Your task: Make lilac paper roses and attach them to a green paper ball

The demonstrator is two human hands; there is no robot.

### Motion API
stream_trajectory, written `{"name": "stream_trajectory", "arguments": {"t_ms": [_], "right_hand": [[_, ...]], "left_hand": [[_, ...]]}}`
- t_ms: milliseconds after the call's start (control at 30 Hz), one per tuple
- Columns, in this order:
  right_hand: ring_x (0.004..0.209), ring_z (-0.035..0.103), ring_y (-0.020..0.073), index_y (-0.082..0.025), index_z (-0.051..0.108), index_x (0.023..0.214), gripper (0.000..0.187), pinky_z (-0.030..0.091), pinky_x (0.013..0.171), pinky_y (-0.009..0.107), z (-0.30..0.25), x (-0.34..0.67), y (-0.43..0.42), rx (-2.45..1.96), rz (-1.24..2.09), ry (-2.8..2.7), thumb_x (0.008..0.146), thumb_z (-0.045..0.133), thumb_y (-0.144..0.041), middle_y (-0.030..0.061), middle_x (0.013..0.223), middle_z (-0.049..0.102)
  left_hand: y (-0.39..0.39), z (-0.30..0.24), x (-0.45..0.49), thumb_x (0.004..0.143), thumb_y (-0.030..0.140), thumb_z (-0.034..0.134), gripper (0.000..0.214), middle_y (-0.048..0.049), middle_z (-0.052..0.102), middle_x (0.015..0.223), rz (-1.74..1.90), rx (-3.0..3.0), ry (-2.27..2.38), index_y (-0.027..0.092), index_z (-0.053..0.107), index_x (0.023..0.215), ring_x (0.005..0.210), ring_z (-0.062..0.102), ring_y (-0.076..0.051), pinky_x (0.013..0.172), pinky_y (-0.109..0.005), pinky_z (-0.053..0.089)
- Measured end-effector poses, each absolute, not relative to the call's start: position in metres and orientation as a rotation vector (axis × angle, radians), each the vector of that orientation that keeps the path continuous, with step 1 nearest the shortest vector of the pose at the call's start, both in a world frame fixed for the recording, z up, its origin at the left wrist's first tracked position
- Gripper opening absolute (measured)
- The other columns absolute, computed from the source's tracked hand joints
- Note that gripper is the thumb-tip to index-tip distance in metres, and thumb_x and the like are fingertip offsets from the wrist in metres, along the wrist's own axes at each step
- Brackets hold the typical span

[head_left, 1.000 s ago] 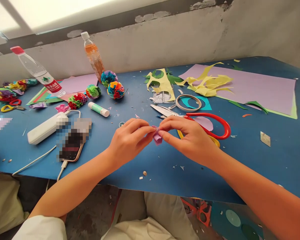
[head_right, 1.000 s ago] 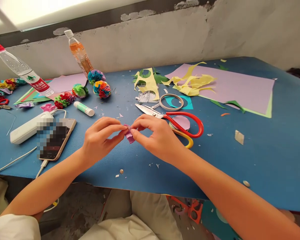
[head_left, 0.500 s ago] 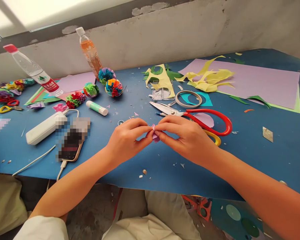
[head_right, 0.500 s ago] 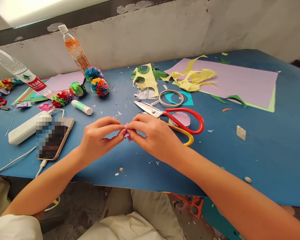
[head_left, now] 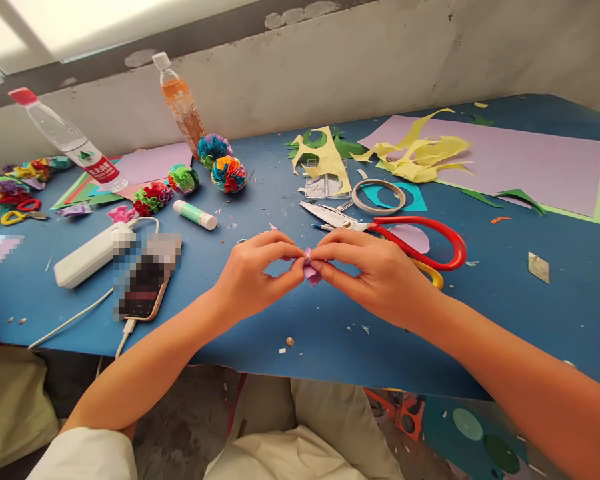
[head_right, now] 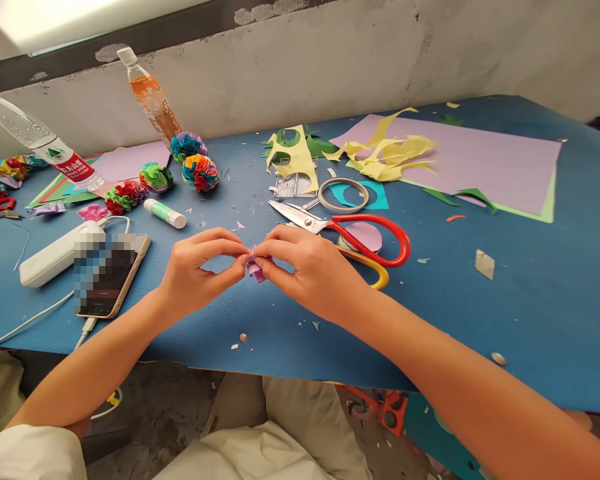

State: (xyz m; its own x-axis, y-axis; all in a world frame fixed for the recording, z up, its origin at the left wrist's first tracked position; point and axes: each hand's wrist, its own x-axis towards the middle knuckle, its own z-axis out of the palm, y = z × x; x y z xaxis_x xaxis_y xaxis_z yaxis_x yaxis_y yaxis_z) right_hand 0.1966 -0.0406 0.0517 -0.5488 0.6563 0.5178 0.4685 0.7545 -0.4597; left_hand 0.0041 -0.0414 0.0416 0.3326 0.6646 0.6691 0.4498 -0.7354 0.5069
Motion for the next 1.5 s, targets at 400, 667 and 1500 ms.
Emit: {"name": "stream_trajectory", "arguments": {"t_ms": [400,667,1500], "right_hand": [[0.076,0.060,0.0130,-0.021,0.066,0.092,0.017,0.049,0.067,0.025,0.0530,0.1975,-0.0395,-0.747,0.348,-2.257,0.092,0.049,-0.020,0.0042,0.085,0.066],[0.073,0.059,0.0135,-0.021,0.068,0.086,0.014,0.048,0.066,0.026,0.0553,0.1991,-0.0383,-0.681,0.199,-2.273,0.088,0.055,-0.016,0.0031,0.080,0.067],[0.072,0.060,0.0109,-0.017,0.068,0.082,0.015,0.049,0.063,0.022,0.0504,0.1984,-0.0368,-0.691,0.212,-2.288,0.089,0.054,-0.018,0.0037,0.079,0.066]], "left_hand": [[-0.0401,0.0442,-0.0002,0.077,0.019,0.069,0.005,-0.0023,0.069,0.074,1.292,2.088,0.917,0.016,0.073,0.078,0.065,0.062,-0.007,0.059,-0.015,0.056],[-0.0433,0.0447,0.0033,0.077,0.016,0.069,0.005,-0.0030,0.070,0.073,1.380,2.210,0.889,0.014,0.074,0.077,0.062,0.060,-0.007,0.059,-0.016,0.053],[-0.0408,0.0466,-0.0010,0.078,0.015,0.066,0.009,-0.0026,0.068,0.073,1.142,2.112,0.932,0.011,0.074,0.079,0.060,0.060,-0.004,0.057,-0.010,0.055]]}}
